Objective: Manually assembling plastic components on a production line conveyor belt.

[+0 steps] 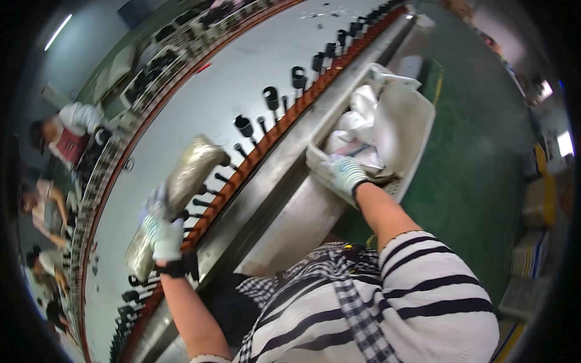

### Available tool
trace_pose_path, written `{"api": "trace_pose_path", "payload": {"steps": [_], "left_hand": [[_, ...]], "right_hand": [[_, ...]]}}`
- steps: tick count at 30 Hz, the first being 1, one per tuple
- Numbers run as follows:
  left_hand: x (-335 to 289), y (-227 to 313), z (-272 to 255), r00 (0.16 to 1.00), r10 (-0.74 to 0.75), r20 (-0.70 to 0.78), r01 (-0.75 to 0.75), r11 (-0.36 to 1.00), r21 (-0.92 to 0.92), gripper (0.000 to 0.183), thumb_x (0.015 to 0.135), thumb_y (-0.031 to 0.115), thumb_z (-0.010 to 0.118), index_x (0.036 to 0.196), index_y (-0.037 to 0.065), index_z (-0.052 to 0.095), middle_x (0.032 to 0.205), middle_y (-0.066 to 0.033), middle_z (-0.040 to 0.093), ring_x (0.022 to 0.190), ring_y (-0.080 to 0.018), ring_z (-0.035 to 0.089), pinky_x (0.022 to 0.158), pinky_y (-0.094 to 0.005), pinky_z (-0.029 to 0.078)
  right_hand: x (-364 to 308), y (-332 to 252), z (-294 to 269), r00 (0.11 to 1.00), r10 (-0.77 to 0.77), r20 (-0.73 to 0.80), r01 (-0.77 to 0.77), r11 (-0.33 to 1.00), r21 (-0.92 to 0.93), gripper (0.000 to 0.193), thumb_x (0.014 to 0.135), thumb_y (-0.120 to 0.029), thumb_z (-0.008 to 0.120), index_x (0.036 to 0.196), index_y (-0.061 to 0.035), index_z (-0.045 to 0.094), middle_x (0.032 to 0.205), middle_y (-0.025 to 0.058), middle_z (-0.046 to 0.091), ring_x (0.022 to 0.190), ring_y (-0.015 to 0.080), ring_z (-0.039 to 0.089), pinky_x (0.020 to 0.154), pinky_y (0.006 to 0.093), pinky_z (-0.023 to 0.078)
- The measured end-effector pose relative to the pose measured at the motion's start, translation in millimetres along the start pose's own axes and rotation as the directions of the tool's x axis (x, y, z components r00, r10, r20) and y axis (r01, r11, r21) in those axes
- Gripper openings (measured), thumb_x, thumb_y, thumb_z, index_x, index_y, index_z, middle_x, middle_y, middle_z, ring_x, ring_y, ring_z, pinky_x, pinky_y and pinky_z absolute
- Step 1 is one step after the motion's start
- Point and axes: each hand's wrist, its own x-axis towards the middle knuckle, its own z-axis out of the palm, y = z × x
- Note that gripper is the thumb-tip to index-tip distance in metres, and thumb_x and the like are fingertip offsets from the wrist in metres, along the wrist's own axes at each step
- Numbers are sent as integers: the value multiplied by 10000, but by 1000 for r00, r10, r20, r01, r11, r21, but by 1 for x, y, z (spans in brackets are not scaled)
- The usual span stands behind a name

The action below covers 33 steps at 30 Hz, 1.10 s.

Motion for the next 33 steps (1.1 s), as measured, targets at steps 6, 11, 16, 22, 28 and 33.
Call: {"api": "trace_pose_path", "payload": {"steps": [6, 11, 16, 22, 28, 33], "left_hand": [[-17, -1, 3, 996, -62, -62, 68, 993, 101, 912, 620, 52, 766, 1483, 218, 523, 1413, -90, 582, 1257, -393, 524, 1128, -508, 397], [-30, -28, 19, 997, -33, -74, 33, 999, 0, 945, 634, 91, 801, 1515, 246, 495, 1396, -131, 575, 1251, -404, 517, 1093, -529, 411], [-30, 7, 5, 967, -62, -245, 78, 996, 54, 858, 668, 75, 702, 1480, 298, 537, 1391, -87, 590, 1219, -371, 490, 1093, -558, 372], [-24, -6, 29, 993, -116, -8, 116, 983, 140, 782, 773, 154, 698, 1500, 380, 522, 1487, -41, 557, 1304, -319, 492, 1177, -542, 312], [-31, 2, 4, 987, -143, -72, 153, 976, 158, 746, 819, 165, 684, 1509, 385, 506, 1510, -52, 541, 1322, -310, 491, 1184, -551, 298], [-27, -9, 5, 981, -161, 104, 144, 978, 153, 775, 807, 182, 700, 1524, 384, 485, 1533, -42, 517, 1319, -321, 490, 1201, -565, 272]], "right_hand": [[11, 7, 26, 995, -89, -47, 86, 995, -57, 481, 829, -103, 676, 1308, -125, 648, 1181, 259, 615, 1066, 449, 634, 934, 515, 527], [13, -1, 31, 990, -113, -85, 110, 993, -38, 447, 835, -121, 663, 1281, -145, 669, 1154, 230, 624, 1055, 434, 628, 926, 511, 520], [2, 15, 30, 994, -92, -54, 83, 986, -144, 606, 800, -80, 719, 1384, -185, 593, 1144, 223, 602, 1086, 429, 605, 948, 514, 512], [12, 29, 53, 991, -101, -85, 99, 995, -30, 629, 805, 25, 678, 1403, -150, 593, 1358, 304, 545, 1261, 500, 533, 1074, 505, 469], [15, 37, 58, 996, -69, -64, 69, 998, -2, 627, 814, 38, 672, 1406, -146, 584, 1434, 316, 493, 1308, 504, 504, 1115, 510, 441], [13, 30, 49, 992, -96, -87, 97, 995, 4, 570, 839, 63, 628, 1381, -109, 590, 1364, 287, 556, 1268, 493, 522, 1087, 510, 439]]}}
